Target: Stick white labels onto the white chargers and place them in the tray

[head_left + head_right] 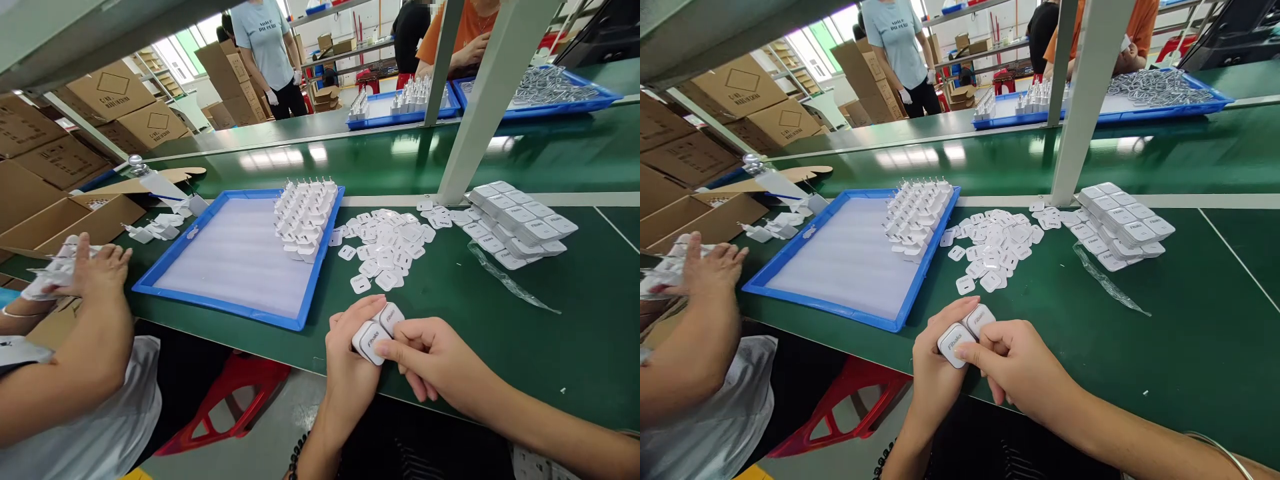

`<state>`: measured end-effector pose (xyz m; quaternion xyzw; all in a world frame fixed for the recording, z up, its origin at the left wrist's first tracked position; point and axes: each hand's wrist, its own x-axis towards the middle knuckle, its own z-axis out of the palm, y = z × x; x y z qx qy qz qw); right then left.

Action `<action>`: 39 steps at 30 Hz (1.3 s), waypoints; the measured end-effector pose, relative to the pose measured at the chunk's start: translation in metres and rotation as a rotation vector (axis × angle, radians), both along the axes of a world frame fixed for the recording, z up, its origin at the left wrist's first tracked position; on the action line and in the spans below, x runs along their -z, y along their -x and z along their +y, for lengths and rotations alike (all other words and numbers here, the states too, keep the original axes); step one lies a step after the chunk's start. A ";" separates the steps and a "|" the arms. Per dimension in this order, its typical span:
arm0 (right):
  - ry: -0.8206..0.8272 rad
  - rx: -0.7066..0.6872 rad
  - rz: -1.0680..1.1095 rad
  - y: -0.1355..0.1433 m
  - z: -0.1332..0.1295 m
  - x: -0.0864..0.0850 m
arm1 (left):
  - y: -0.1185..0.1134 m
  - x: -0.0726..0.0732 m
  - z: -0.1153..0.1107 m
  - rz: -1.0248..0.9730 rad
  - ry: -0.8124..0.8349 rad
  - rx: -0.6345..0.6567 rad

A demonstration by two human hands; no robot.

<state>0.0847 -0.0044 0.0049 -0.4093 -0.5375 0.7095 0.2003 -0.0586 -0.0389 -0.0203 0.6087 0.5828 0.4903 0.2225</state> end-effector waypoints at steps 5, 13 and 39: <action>-0.100 -0.058 0.121 0.001 -0.003 0.000 | 0.002 -0.003 0.001 -0.193 0.105 -0.003; 0.038 -0.002 0.053 0.003 -0.002 0.002 | 0.003 0.001 0.000 -0.082 0.041 0.038; 0.029 -0.128 0.267 -0.003 0.004 -0.004 | 0.016 -0.022 0.003 -0.294 0.100 0.011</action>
